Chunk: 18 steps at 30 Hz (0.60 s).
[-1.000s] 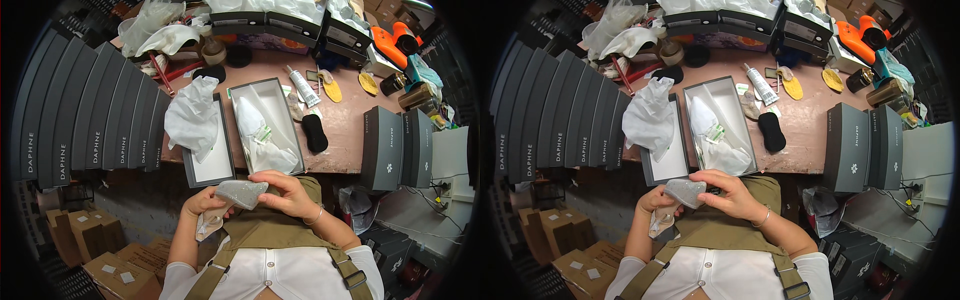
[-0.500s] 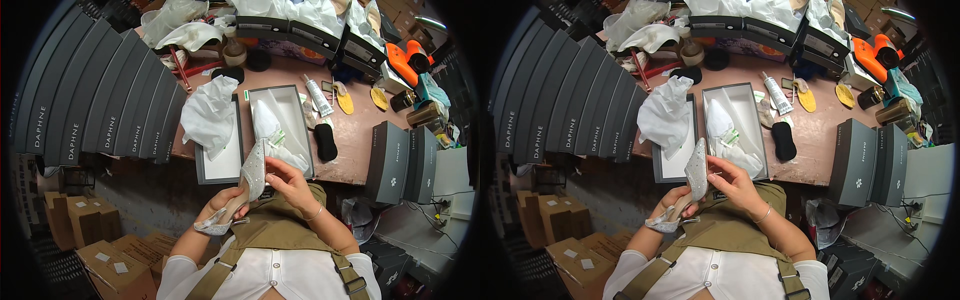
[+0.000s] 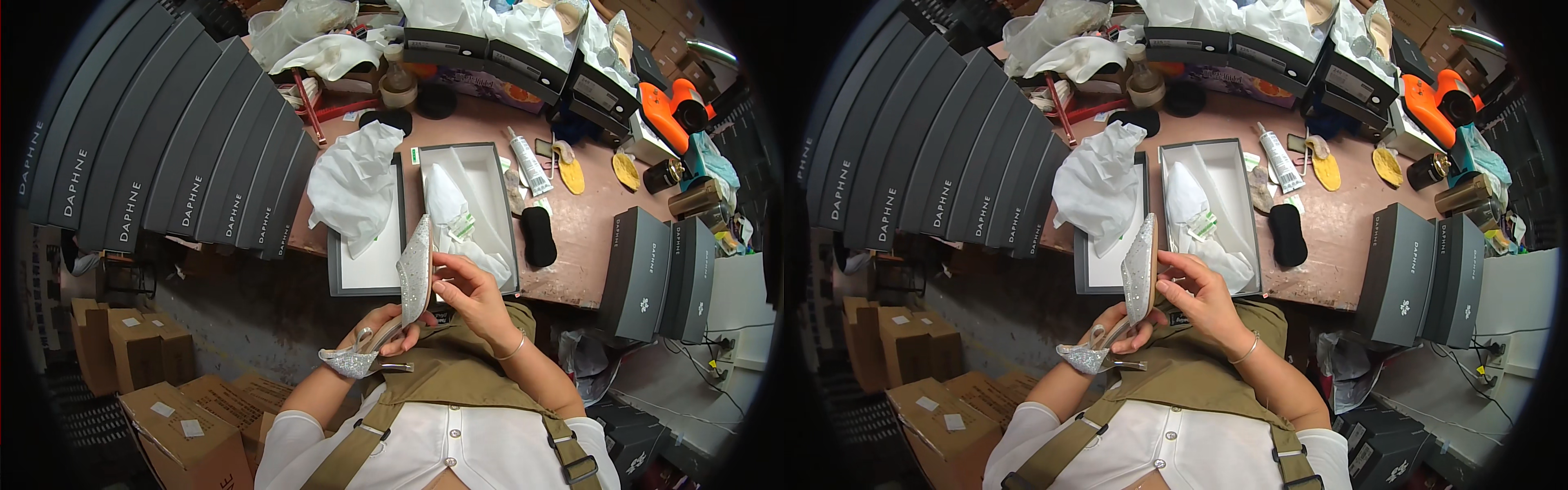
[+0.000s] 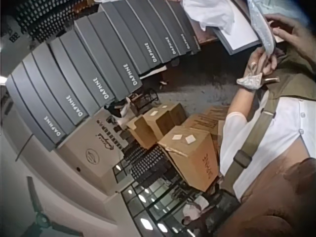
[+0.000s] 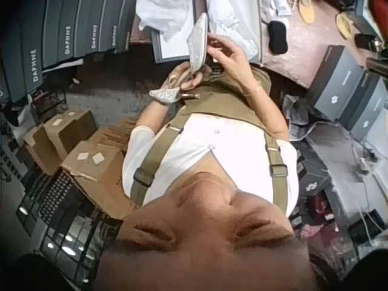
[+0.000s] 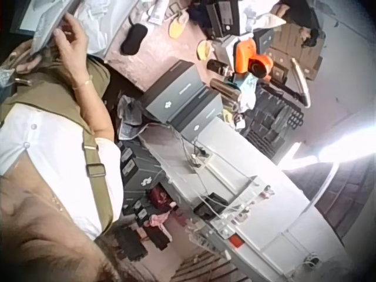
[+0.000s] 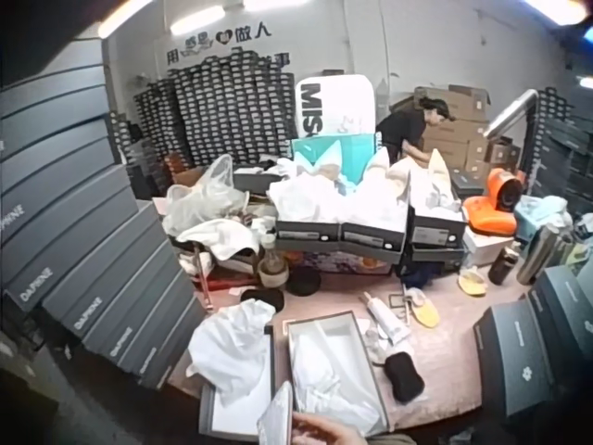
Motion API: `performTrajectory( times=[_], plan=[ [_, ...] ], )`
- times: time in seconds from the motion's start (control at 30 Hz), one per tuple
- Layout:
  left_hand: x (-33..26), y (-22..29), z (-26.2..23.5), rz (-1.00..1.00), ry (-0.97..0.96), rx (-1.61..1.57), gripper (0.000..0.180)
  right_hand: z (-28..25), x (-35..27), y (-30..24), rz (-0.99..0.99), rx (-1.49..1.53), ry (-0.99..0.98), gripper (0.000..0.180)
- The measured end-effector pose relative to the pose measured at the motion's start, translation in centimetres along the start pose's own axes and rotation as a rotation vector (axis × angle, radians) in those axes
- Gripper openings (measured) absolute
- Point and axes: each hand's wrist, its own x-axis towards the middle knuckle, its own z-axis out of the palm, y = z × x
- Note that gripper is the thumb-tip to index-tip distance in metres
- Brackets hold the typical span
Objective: Packing shoes into boxes and organizing them on a workbench.
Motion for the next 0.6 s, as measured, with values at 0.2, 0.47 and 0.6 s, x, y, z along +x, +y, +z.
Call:
performTrajectory(
  times=[0.2, 0.47, 0.6],
  plan=[
    [0.3, 0.9, 0.0, 0.024, -0.056, -0.020, 0.057, 0.2, 0.2, -0.2, 0.046, 0.032, -0.018, 0.039],
    [0.9, 0.7, 1.2, 0.111, -0.144, -0.179, 0.055, 0.1, 0.4, 0.0, 0.039, 0.090, 0.004, 0.035],
    [2.0, 1.9, 0.4, 0.070, -0.192, -0.280, 0.057, -0.5, 0.5, 0.3, 0.032, 0.095, 0.016, 0.033]
  ],
)
